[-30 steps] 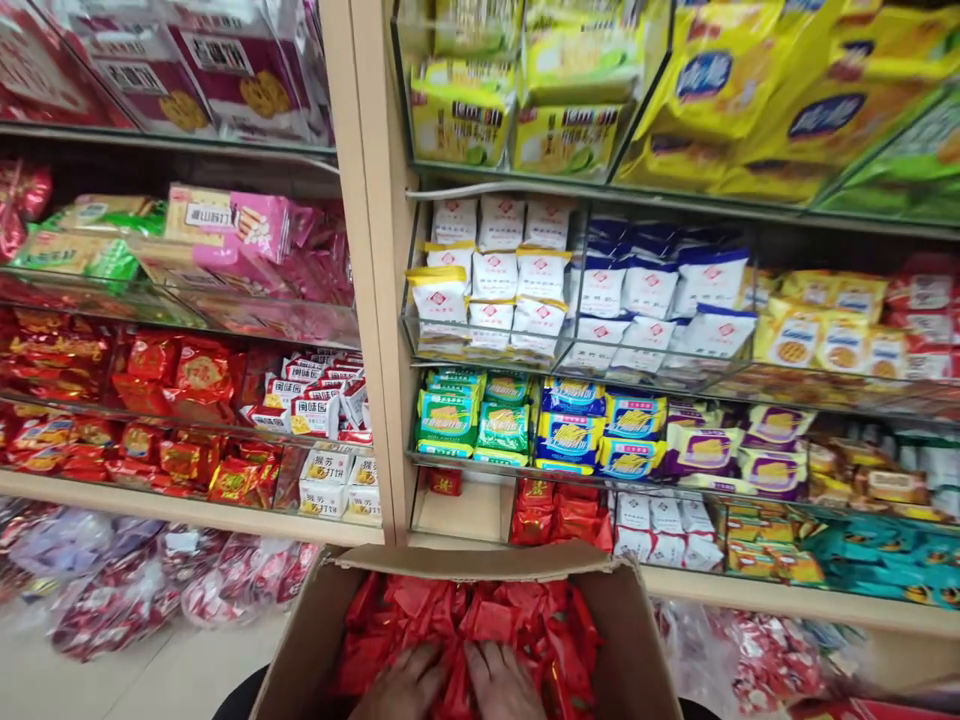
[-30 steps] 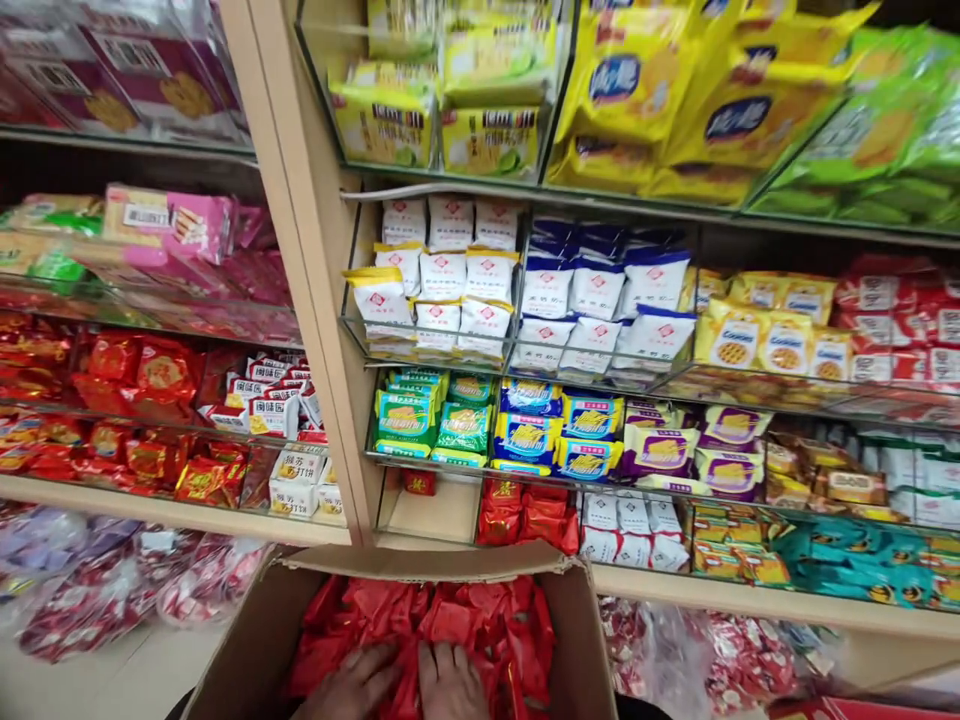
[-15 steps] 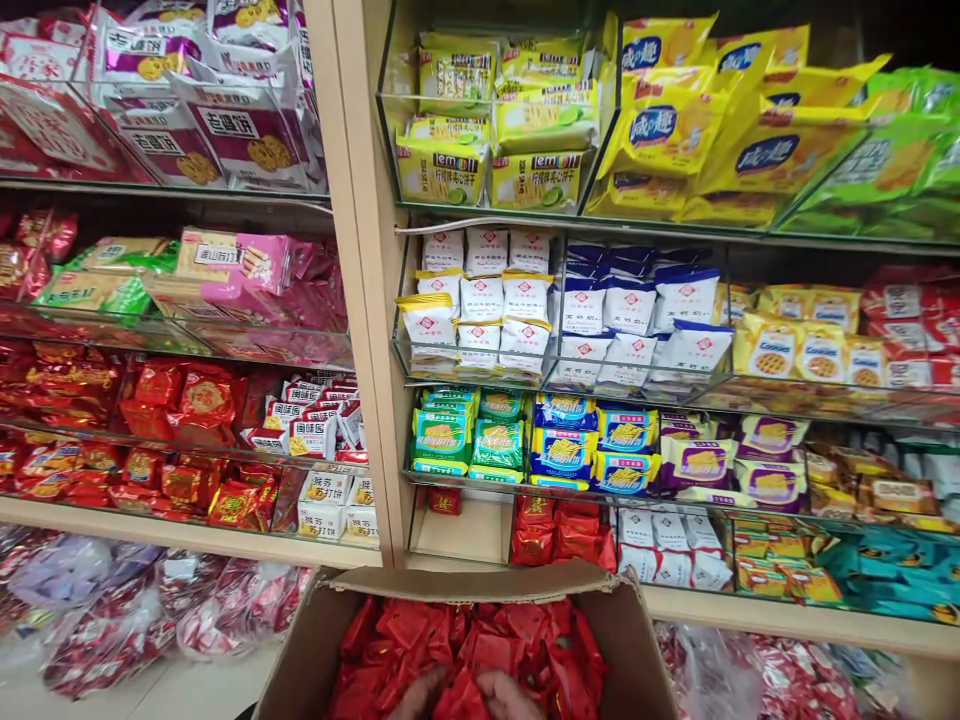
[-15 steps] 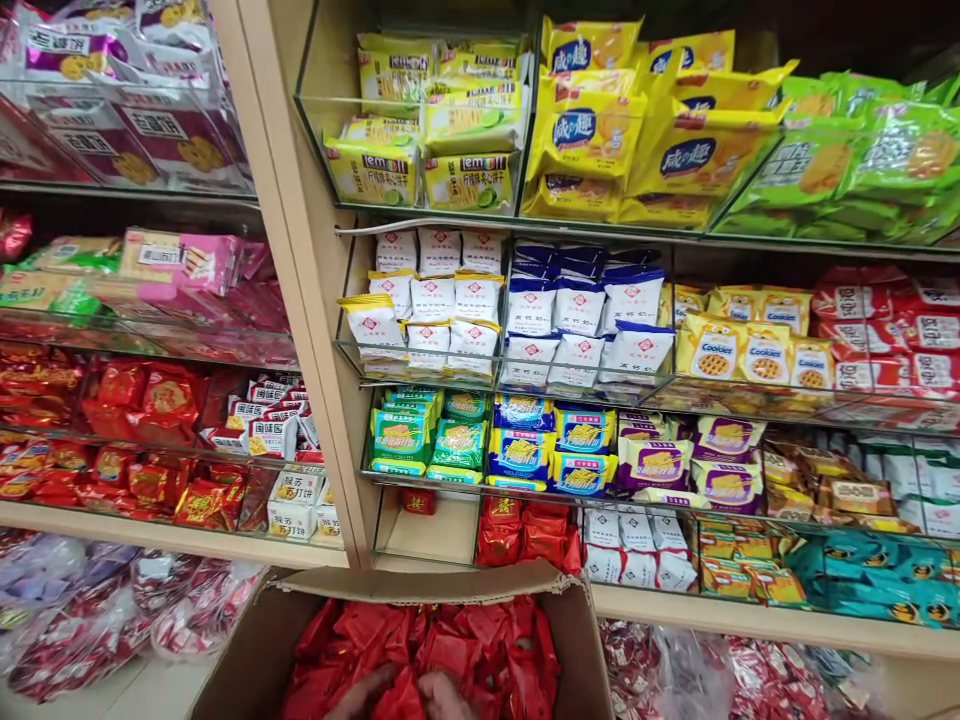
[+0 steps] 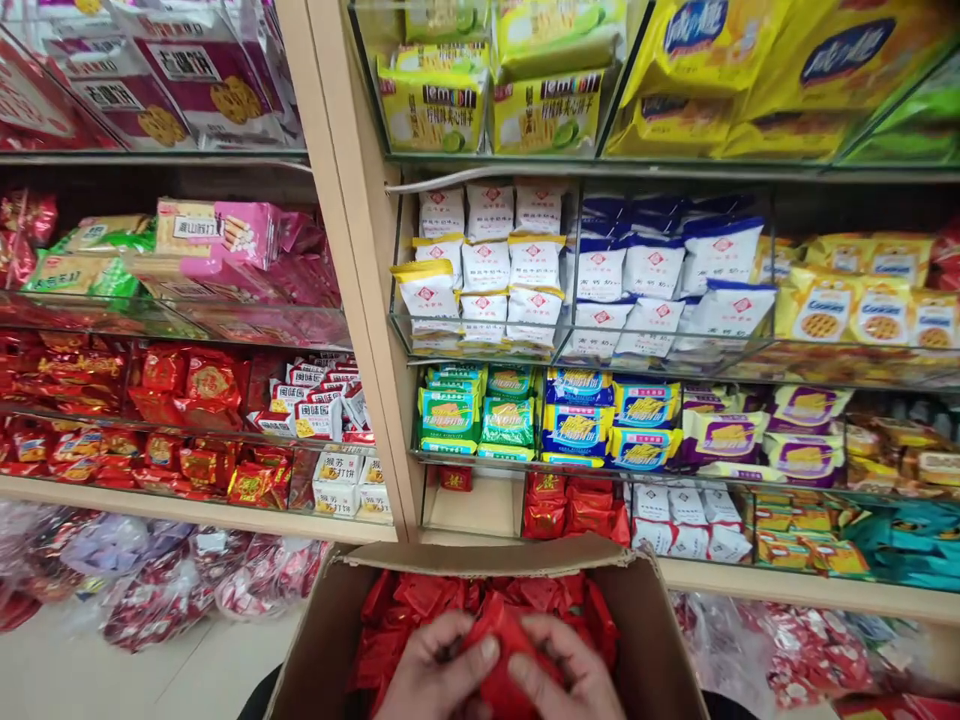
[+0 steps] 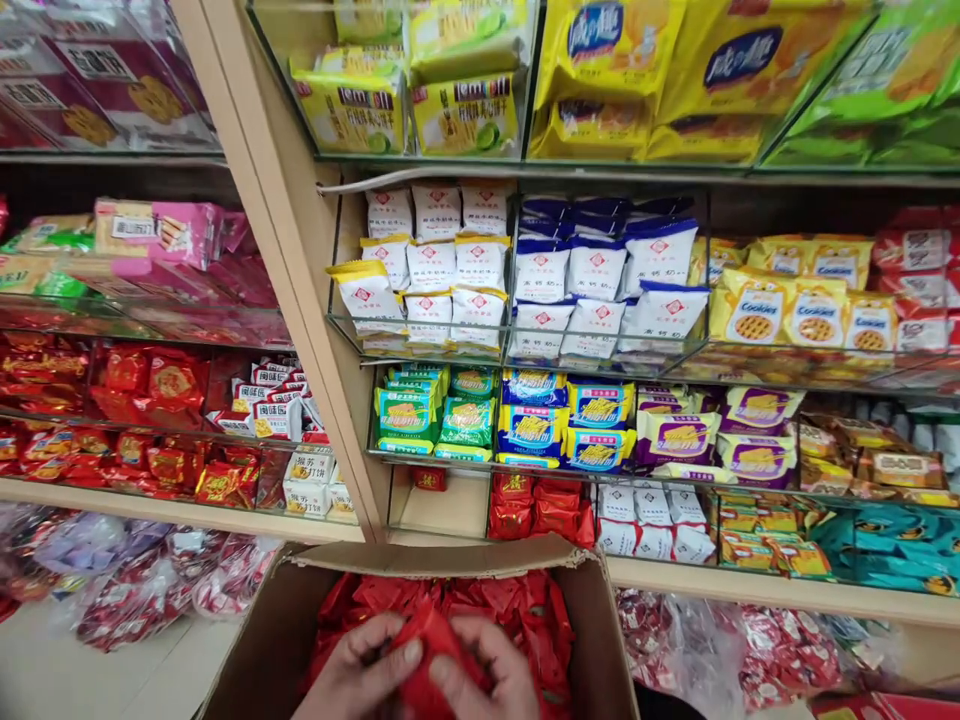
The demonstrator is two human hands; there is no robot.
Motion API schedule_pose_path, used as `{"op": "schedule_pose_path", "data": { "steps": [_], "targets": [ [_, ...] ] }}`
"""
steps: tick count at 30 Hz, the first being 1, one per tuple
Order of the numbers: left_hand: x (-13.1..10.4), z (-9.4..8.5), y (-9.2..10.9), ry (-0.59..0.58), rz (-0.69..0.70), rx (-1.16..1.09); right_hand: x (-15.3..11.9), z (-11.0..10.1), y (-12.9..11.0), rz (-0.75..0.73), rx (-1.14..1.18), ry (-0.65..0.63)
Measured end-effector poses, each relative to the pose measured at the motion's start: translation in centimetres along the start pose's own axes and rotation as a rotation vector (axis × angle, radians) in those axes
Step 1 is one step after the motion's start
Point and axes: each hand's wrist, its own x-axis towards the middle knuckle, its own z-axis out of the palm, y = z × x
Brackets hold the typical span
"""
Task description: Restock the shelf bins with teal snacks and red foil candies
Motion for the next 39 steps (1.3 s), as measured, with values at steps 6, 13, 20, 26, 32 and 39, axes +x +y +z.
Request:
{"op": "schedule_pose_path", "data": {
  "steps": [6, 13, 20, 26, 32, 39],
  "targets": [
    [0.6, 2.9, 3.4, -0.087, -0.020, -0.129, 0.7, -0.4, -4.5, -0.014, 0.017, 0.119],
    [0.9, 3.4, 4.5, -0.126, -0.125, -0.264, 0.8, -1.1, -4.3, -0.606, -0.592, 0.102],
    [0.7, 2.6, 4.5, -0.152, 0.052, -0.240, 0.3, -0.6, -3.4, -0.261, -0.219, 0.134],
    [0.9, 1.9, 3.5, -0.193, 0.137, -0.153, 1.4, -0.3, -3.0, 0.008, 0.042, 0.144],
    [1.2, 1.0, 2.6, -0.023, 0.145, 0.064, 1.0, 0.1, -3.1, -0.029, 0.062, 0.114],
    [0.8, 1.0, 1.7, 0.027, 0.065, -0.174, 0.8, 1.0, -1.4, 0.116, 0.283, 0.101]
  ]
}}
